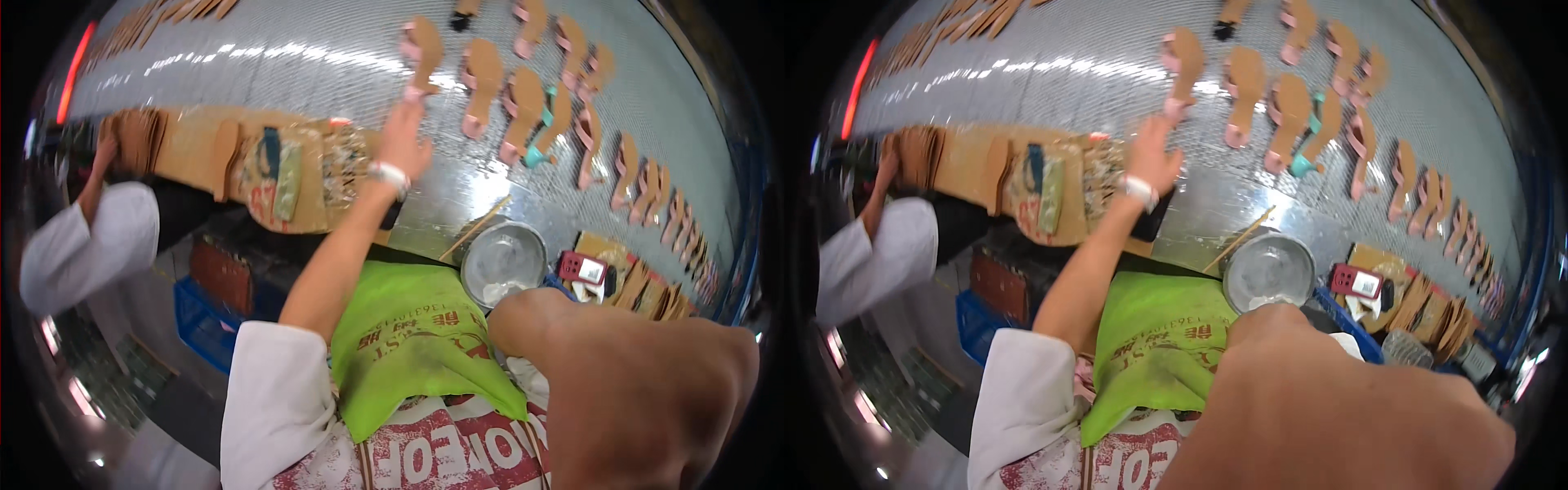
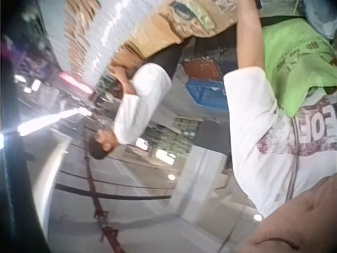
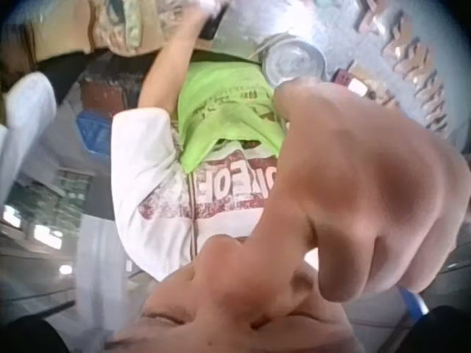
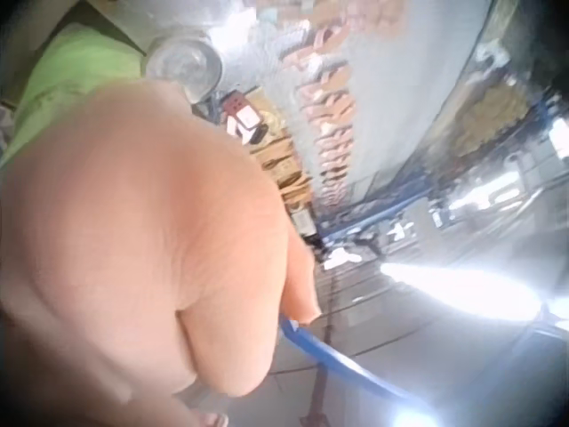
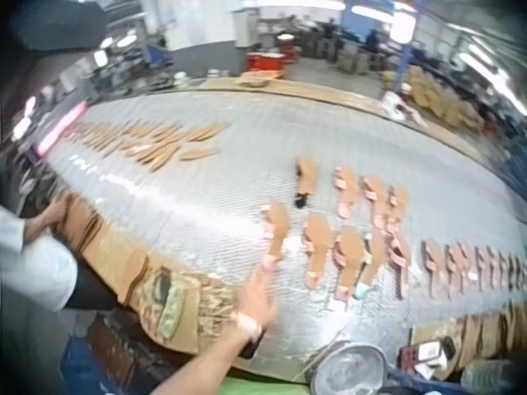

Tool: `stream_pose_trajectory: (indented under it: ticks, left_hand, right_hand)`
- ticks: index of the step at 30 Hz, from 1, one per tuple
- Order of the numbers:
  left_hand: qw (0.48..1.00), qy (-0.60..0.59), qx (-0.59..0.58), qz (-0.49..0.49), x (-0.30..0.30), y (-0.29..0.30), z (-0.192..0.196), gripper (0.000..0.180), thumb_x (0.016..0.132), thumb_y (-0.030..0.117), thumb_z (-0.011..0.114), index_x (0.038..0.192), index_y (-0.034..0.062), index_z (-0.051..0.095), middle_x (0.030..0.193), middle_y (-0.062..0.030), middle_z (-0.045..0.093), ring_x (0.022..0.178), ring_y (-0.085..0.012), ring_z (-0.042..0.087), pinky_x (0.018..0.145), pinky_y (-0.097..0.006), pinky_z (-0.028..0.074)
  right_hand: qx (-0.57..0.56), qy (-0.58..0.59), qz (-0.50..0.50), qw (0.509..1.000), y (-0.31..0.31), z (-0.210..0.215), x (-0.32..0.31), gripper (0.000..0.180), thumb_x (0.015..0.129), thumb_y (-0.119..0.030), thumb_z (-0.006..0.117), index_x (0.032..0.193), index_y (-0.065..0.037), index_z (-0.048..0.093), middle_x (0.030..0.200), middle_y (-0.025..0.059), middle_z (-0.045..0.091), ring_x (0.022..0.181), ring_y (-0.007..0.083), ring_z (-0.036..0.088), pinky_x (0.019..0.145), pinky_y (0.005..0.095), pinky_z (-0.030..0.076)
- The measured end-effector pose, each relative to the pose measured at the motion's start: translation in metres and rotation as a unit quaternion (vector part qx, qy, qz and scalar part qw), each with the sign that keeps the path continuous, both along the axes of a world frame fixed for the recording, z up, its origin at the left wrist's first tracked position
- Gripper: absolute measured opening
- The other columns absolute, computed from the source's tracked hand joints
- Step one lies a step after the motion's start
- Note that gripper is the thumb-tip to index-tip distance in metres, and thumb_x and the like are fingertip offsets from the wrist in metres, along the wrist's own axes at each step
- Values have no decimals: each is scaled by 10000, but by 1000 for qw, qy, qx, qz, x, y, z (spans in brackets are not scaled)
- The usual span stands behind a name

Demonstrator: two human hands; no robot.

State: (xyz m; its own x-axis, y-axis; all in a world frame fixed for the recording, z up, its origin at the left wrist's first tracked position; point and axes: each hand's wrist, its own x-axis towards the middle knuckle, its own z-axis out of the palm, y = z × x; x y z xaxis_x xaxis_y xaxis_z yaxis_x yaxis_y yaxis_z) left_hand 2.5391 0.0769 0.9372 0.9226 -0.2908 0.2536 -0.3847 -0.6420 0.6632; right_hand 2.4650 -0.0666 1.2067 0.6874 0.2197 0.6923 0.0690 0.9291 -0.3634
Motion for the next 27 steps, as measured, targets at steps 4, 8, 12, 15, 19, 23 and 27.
stream_pose_trajectory:
  ticks: [4, 8, 12, 15, 19, 23, 27]
  left_hand:
    - [956, 247, -146, -56, -150, 85, 39, 283, 764, 100, 635, 1028, 7, 595, 969, -168, 648, 893, -290, 643, 800, -363, 501]
    - [923, 305, -139, 190, -305, 173, 1, 252, 780, 86, 626, 1018, 9, 593, 942, -149, 665, 825, -251, 670, 744, -342, 526]
    - [772, 266, -150, 557, -517, 255, -25, 173, 794, 58, 614, 965, 39, 589, 808, -126, 659, 751, -236, 664, 677, -325, 526]
    - [650, 227, -161, 707, -651, 269, -45, 115, 801, 30, 598, 915, 20, 587, 776, -108, 647, 714, -213, 649, 661, -315, 522]
    - [534, 189, -160, 808, -779, 256, -90, 114, 772, 45, 615, 877, 12, 585, 773, -113, 637, 714, -235, 639, 665, -332, 520]
    - [481, 182, -140, 846, -869, 257, -153, 280, 721, 67, 642, 985, 8, 571, 984, -160, 617, 934, -330, 602, 836, -401, 482]
    - [511, 172, -41, 841, -895, 303, -152, 496, 708, 87, 661, 1176, 17, 514, 1264, -176, 496, 1186, -385, 458, 1002, -439, 375]
  right_hand:
    - [-10, 3, 125, 992, 56, 6, -23, 457, 937, -463, 435, 700, -85, 533, 593, 19, 517, 532, 153, 447, 730, 383, 330]
    - [-3, -11, 267, 964, 107, 19, -52, 433, 935, -450, 445, 732, -79, 538, 617, 27, 528, 558, 158, 464, 747, 387, 342]
    - [4, -15, 417, 909, 198, 29, -126, 410, 933, -436, 456, 764, -73, 543, 641, 34, 539, 584, 162, 481, 763, 391, 354]
    - [-18, -7, 499, 866, 268, 27, -192, 394, 932, -426, 464, 788, -69, 547, 660, 39, 548, 604, 166, 493, 776, 394, 363]
    - [-83, 23, 559, 825, 345, 1, -285, 375, 930, -413, 474, 820, -63, 552, 684, 47, 559, 629, 170, 510, 792, 398, 374]
    - [-184, 47, 577, 795, 401, -25, -360, 358, 928, -399, 485, 853, -57, 557, 708, 54, 570, 655, 175, 526, 808, 402, 386]
    - [-268, 57, 581, 766, 444, -37, -426, 344, 926, -386, 495, 885, -51, 562, 732, 61, 581, 681, 179, 543, 825, 406, 398]
